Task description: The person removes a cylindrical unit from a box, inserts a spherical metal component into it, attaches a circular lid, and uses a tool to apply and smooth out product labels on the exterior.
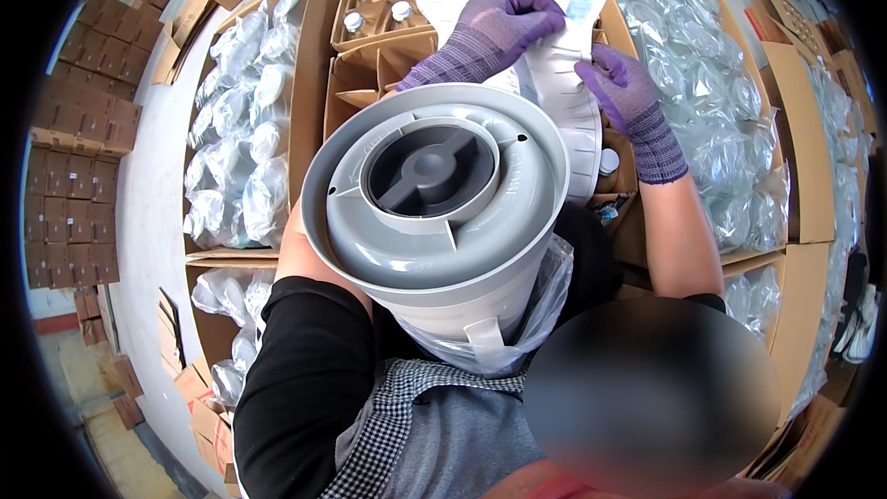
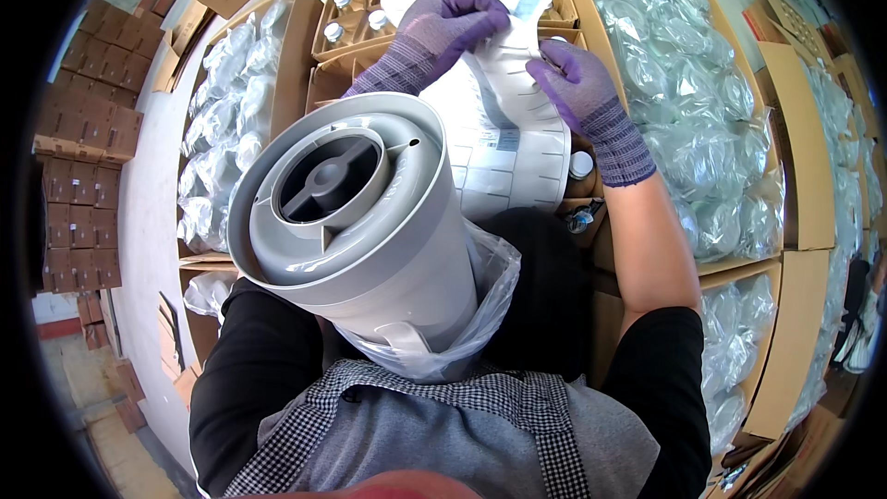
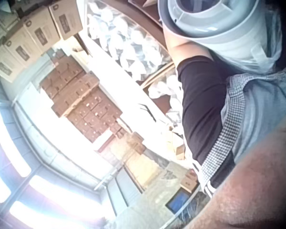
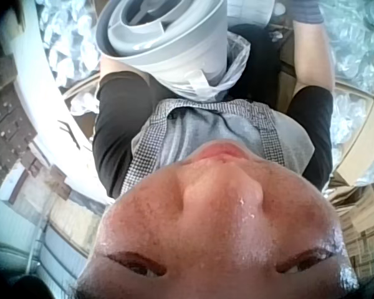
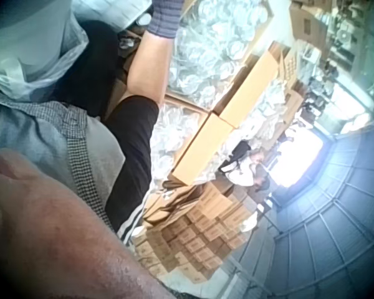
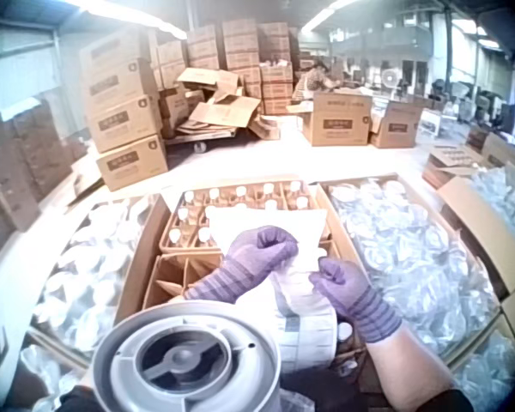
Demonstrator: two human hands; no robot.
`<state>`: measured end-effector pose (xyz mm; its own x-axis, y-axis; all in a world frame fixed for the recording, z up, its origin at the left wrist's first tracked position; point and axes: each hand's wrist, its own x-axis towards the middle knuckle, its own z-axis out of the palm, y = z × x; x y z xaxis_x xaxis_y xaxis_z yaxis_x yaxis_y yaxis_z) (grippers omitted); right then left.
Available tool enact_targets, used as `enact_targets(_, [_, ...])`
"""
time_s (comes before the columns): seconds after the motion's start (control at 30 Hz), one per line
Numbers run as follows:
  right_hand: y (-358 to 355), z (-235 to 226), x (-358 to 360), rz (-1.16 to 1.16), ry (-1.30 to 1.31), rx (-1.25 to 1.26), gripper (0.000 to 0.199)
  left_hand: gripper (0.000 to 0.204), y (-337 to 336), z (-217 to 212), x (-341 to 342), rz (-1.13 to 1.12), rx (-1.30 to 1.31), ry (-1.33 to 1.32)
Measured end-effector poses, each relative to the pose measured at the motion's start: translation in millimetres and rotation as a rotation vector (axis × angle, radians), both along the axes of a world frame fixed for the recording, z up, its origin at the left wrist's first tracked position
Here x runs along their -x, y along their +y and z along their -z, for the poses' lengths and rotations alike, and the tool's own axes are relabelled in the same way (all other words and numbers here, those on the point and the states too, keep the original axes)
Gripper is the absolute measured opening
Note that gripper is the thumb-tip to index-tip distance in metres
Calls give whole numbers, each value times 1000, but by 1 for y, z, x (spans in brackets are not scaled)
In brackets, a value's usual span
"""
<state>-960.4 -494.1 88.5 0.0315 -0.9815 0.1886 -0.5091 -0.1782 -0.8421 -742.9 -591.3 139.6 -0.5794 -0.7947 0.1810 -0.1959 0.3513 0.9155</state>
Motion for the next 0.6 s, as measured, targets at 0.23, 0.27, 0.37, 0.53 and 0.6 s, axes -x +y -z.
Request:
enact_targets(0.23, [-9, 24, 18, 500, -40, -78, 51, 18, -13, -43, -69, 8, -134, 544])
enact_targets(0.27, [-7, 31, 29, 596, 90, 23, 49, 17, 5, -61, -73, 43, -60, 527])
enact_targets(0.37, [14, -20, -8, 607, -141, 204, 37, 13, 60, -116, -106, 258, 333, 289])
enact_targets(0.53, [68, -155, -57, -472, -443, 129, 37, 4, 101, -180, -128, 623, 869, 21])
enact_targets(0.6, [84, -182, -73, -501, -318, 98, 36, 10, 112, -192, -135, 671, 773, -9])
